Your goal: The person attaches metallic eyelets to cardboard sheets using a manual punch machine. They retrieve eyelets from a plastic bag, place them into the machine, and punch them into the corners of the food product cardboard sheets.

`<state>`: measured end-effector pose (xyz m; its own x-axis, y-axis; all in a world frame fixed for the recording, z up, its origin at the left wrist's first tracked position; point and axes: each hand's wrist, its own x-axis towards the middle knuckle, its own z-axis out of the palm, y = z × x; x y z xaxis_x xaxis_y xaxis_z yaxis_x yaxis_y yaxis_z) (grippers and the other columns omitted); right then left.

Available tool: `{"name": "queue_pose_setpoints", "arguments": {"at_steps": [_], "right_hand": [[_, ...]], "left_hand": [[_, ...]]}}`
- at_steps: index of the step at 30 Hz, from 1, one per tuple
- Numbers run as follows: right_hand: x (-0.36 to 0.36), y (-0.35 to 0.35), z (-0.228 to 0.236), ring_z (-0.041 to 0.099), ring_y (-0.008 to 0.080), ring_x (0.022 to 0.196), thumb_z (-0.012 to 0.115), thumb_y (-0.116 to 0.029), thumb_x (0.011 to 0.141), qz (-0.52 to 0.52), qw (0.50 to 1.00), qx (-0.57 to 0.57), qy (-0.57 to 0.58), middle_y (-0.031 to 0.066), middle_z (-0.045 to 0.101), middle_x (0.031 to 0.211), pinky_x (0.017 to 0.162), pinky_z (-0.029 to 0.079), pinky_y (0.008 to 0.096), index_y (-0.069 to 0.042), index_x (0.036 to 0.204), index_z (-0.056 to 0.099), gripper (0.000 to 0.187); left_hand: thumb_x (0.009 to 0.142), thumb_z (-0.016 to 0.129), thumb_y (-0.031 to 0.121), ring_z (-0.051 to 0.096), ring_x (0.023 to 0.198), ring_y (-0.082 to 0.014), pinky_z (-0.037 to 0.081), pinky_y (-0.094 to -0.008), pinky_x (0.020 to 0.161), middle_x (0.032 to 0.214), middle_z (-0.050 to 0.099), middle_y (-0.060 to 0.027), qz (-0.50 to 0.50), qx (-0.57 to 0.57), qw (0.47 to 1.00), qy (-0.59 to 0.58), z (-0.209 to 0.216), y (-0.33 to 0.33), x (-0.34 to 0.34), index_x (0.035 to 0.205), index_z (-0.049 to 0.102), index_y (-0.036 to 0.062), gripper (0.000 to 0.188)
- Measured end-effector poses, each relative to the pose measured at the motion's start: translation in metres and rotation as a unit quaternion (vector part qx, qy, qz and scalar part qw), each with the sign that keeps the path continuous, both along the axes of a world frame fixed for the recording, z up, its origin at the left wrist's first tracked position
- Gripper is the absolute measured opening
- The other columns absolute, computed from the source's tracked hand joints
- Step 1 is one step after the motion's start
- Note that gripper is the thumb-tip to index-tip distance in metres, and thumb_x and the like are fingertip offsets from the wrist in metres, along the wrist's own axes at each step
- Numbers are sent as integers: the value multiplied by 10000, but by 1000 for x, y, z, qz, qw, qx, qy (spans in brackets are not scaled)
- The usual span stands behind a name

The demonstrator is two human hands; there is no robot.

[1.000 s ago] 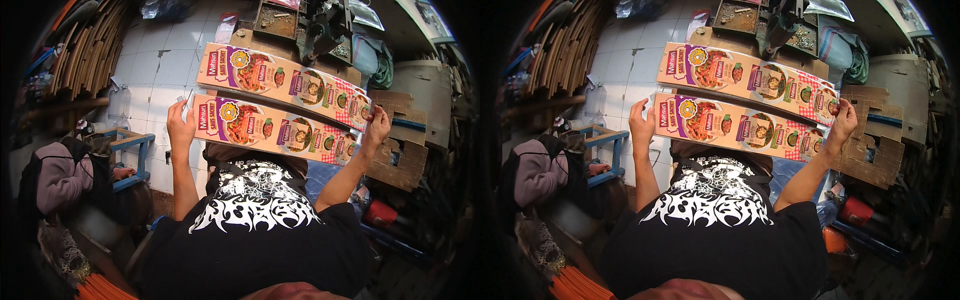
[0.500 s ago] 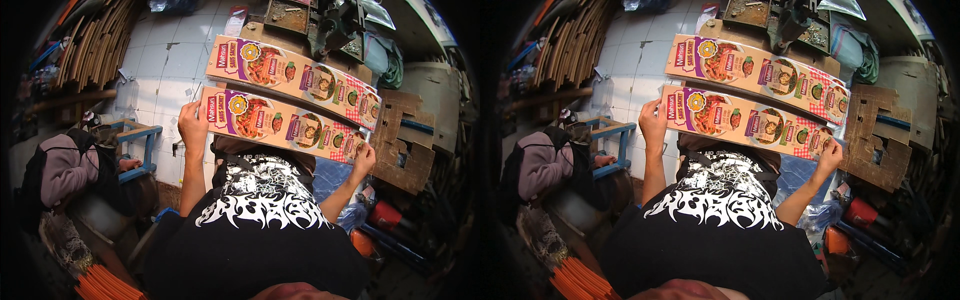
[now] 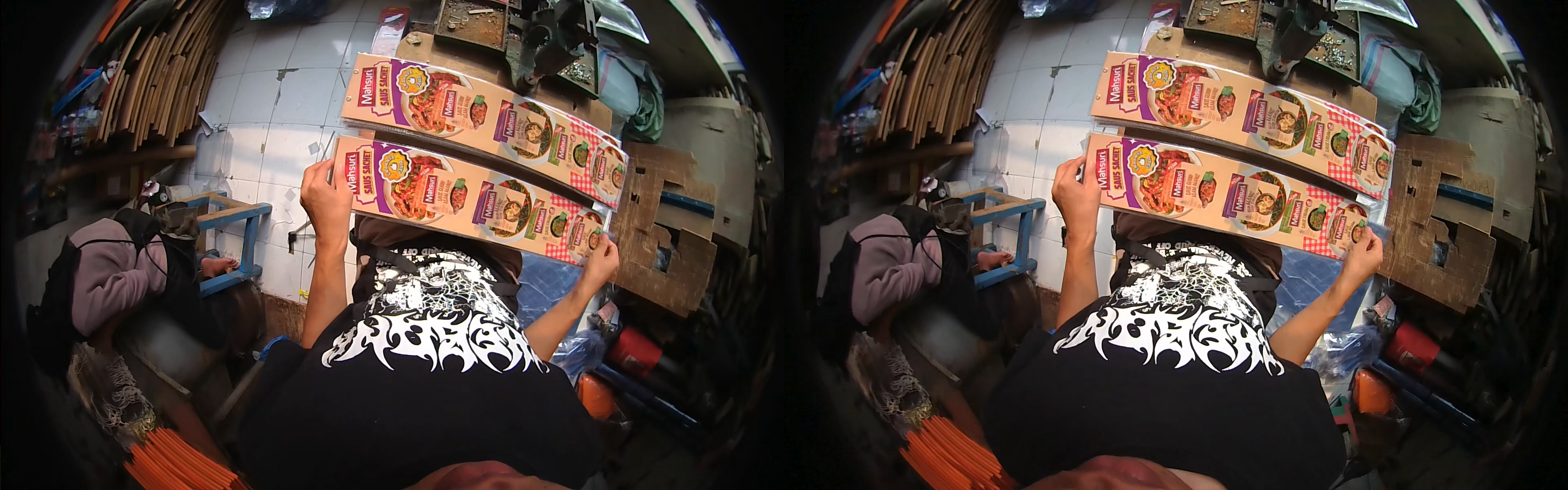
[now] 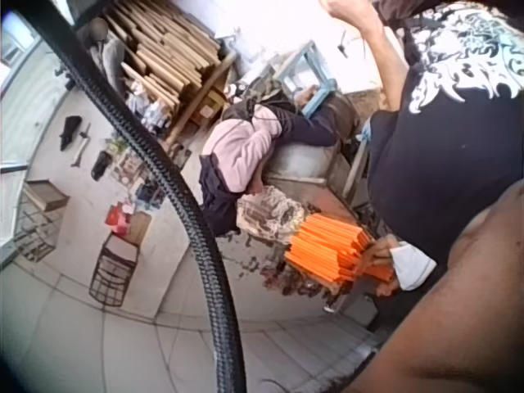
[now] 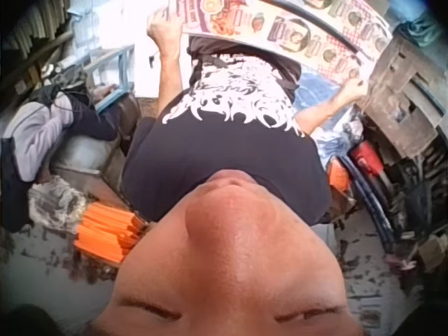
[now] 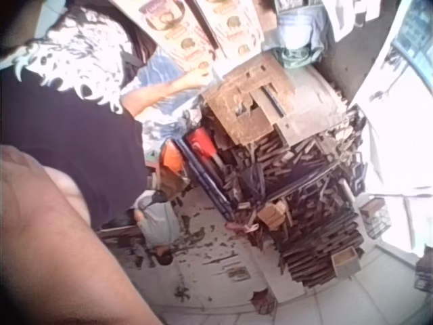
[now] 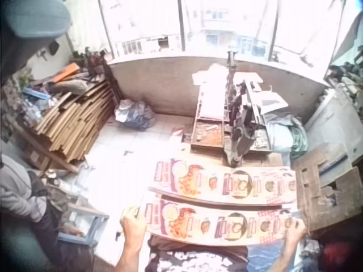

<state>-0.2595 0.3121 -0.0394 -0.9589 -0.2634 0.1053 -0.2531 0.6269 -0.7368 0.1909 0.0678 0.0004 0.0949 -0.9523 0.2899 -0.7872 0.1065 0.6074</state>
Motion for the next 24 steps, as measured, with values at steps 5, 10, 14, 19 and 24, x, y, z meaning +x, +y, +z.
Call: {"name": "queue_pose_setpoints", "arguments": {"at_steps": [5, 10, 14, 19, 24], "right_hand": [[-6, 6, -6, 591, 122, 654, 667, -295, 926, 7, 999, -27, -28, 75, 689, 739, 630, 487, 307, 23, 895, 699, 321], [-13, 10, -12, 595, 113, 684, 671, -285, 924, -3, 999, -20, -25, 70, 693, 753, 653, 487, 299, 18, 894, 704, 307], [-20, 12, -18, 591, 109, 685, 674, -280, 922, 5, 997, -55, -45, 62, 696, 763, 659, 486, 298, 15, 897, 709, 297], [-36, 21, -32, 583, 103, 678, 672, -271, 925, -1, 998, -43, -49, 53, 689, 756, 647, 480, 290, 18, 893, 709, 293], [-42, 25, -39, 578, 93, 672, 677, -251, 924, 6, 995, -76, -63, 37, 672, 734, 635, 473, 268, 24, 884, 706, 279]], "left_hand": [[850, 690, 124, 665, 864, -324, 519, -383, 797, 952, 686, -158, 7, 26, 1000, 12, 4, -3, 1, 957, 709, -14, 176], [825, 701, 112, 665, 796, -277, 518, -380, 761, 912, 676, -155, 8, 56, 997, 59, -5, -9, 9, 898, 696, -12, 144], [825, 711, 127, 675, 774, -240, 525, -366, 751, 896, 679, -151, 21, 97, 990, 101, -14, -15, 12, 890, 686, -24, 166], [829, 729, 175, 689, 758, -229, 536, -347, 730, 848, 703, -145, 36, 138, 983, 112, -17, -20, 16, 929, 679, -37, 240], [837, 720, 198, 678, 749, -198, 535, -331, 711, 840, 711, -141, 36, 180, 967, 179, -36, -27, 27, 934, 679, -49, 268]]}}
